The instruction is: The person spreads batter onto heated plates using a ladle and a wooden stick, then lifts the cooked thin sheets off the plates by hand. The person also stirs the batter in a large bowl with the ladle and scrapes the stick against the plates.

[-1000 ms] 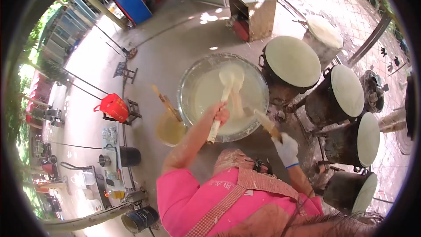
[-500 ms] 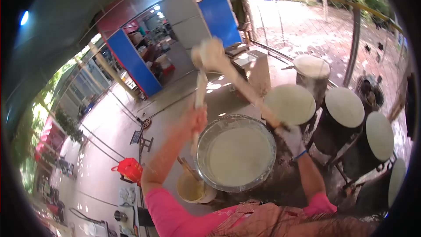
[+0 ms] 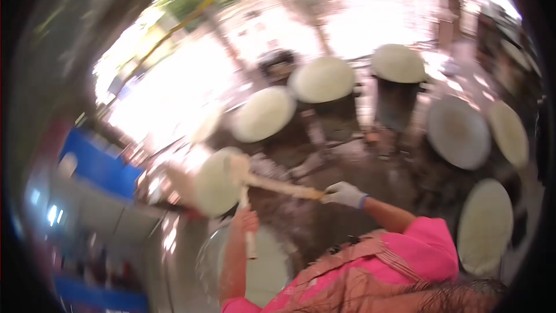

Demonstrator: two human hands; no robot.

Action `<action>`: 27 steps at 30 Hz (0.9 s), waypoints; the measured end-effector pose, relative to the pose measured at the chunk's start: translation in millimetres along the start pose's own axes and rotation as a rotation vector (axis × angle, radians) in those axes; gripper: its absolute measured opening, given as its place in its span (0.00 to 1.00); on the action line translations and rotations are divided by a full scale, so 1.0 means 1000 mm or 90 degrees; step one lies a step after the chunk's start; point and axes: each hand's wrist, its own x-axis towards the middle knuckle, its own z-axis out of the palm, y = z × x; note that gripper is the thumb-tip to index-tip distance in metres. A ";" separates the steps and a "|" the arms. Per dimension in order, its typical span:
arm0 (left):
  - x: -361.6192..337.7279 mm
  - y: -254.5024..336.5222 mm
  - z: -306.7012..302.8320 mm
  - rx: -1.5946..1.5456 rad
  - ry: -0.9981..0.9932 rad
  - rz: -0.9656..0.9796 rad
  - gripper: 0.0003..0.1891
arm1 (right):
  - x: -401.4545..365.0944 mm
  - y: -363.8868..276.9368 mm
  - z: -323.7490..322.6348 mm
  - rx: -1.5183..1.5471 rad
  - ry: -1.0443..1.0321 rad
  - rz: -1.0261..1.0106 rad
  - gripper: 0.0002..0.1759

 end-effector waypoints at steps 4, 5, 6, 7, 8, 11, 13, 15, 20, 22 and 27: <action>0.162 -0.040 0.033 -0.192 -0.016 -0.280 0.13 | -0.124 0.054 -0.065 -0.118 0.119 0.243 0.25; 0.191 -0.065 0.045 -0.249 -0.016 -0.358 0.13 | -0.164 0.070 -0.072 -0.198 0.189 0.205 0.26; 0.224 -0.092 0.057 -0.313 -0.013 -0.422 0.13 | -0.205 0.088 -0.080 -0.163 0.245 0.332 0.27; 0.258 -0.119 0.071 -0.306 -0.031 -0.485 0.13 | -0.248 0.081 -0.089 -0.134 0.286 0.431 0.26; 0.294 -0.146 0.090 -0.303 -0.046 -0.544 0.13 | -0.286 0.070 -0.092 -0.158 0.406 0.447 0.25; 0.376 -0.227 0.165 -0.179 -0.092 -0.750 0.17 | -0.366 0.078 -0.092 -0.263 0.714 0.605 0.22; 0.437 -0.276 0.214 0.065 -0.084 -0.801 0.16 | -0.384 0.060 -0.106 -0.220 0.863 0.696 0.19; 0.475 -0.319 0.263 0.397 -0.170 -0.685 0.07 | -0.382 0.046 -0.117 -0.209 0.940 0.742 0.18; 0.534 -0.430 0.333 0.824 -0.379 -0.404 0.24 | -0.326 0.033 -0.164 -0.305 1.133 0.463 0.15; 0.584 -0.476 0.325 0.900 -0.417 -0.350 0.29 | -0.296 0.062 -0.189 -0.341 1.071 0.638 0.14; 0.649 -0.491 0.303 1.238 -0.647 0.431 0.36 | -0.289 0.094 -0.200 -0.235 1.091 0.741 0.13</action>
